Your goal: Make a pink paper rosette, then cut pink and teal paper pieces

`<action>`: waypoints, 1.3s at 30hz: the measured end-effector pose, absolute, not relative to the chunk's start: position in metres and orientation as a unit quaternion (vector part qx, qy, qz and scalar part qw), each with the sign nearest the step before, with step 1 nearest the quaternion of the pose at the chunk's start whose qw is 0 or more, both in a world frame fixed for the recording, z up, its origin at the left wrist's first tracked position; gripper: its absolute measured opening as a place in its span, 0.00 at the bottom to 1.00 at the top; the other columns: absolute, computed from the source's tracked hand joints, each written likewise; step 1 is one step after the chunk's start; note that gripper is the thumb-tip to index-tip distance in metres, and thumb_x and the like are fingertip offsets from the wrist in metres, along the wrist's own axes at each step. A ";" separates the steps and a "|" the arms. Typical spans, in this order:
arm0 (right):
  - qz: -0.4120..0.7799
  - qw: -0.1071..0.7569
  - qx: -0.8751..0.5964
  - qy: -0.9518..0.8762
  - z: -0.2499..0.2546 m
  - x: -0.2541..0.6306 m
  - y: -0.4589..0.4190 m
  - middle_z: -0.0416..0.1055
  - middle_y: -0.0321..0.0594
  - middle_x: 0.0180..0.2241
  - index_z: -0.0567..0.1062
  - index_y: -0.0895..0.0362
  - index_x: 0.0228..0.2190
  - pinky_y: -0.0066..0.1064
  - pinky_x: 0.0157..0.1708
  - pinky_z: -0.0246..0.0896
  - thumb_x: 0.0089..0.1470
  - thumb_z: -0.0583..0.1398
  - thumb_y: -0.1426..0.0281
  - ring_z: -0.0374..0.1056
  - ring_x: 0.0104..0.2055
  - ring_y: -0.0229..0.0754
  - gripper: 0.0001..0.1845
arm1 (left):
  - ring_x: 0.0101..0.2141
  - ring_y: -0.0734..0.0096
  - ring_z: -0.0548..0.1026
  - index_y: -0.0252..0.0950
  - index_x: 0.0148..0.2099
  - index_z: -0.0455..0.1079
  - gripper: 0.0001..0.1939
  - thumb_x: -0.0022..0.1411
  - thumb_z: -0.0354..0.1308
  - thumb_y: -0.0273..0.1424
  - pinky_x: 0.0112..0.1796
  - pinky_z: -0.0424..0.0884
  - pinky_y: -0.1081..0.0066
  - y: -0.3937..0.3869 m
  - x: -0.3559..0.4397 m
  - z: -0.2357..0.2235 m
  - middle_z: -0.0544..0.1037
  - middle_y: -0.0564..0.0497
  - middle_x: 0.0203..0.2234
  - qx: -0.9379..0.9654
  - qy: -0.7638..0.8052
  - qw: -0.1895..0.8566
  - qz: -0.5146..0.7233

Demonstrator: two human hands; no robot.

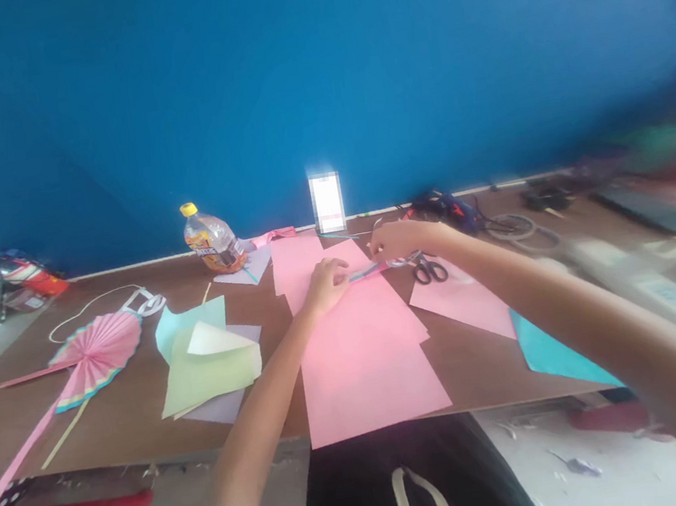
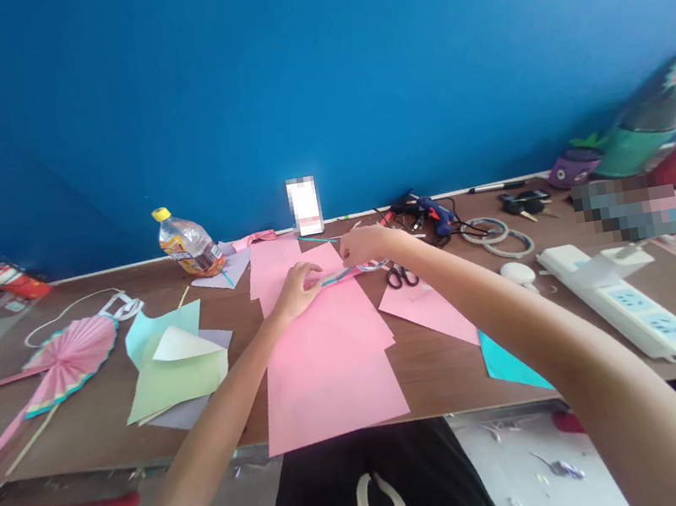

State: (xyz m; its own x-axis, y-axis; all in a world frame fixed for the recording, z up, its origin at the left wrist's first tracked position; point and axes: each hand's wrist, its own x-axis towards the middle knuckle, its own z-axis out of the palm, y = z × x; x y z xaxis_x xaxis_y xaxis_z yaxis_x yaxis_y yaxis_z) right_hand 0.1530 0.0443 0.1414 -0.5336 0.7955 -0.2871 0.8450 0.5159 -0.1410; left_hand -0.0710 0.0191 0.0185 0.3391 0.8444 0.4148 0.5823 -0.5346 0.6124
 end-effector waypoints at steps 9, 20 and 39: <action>-0.120 0.120 0.472 0.865 0.145 0.154 0.055 0.76 0.42 0.26 0.80 0.57 0.27 0.29 0.26 0.51 0.51 0.59 0.59 0.66 0.26 0.39 0.15 | 0.46 0.64 0.72 0.36 0.43 0.75 0.19 0.59 0.46 0.16 0.50 0.68 0.64 0.020 -0.054 0.022 0.78 0.47 0.41 0.843 0.403 0.176 0.310; -0.175 0.070 0.444 0.876 0.138 0.162 0.064 0.72 0.40 0.25 0.80 0.60 0.28 0.29 0.27 0.50 0.53 0.59 0.59 0.62 0.26 0.37 0.17 | 0.47 0.63 0.73 0.35 0.47 0.73 0.12 0.66 0.52 0.32 0.50 0.68 0.64 0.013 -0.063 0.024 0.76 0.44 0.45 0.811 0.432 0.215 0.330; -0.379 0.012 0.388 0.840 0.198 0.148 0.033 0.71 0.38 0.28 0.77 0.55 0.32 0.28 0.27 0.54 0.53 0.62 0.58 0.61 0.26 0.35 0.14 | 0.44 0.67 0.73 0.35 0.45 0.74 0.17 0.53 0.55 0.22 0.46 0.69 0.67 0.021 -0.074 0.024 0.75 0.46 0.43 0.747 0.422 0.326 0.397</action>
State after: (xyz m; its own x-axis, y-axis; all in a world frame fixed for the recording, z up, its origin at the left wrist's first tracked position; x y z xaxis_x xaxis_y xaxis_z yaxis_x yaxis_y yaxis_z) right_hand 0.1484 0.0329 0.1978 -0.6988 0.6425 -0.3144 0.6610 0.4118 -0.6273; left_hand -0.0740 0.0214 0.0245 0.3280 0.8897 0.3175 0.3714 -0.4305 0.8226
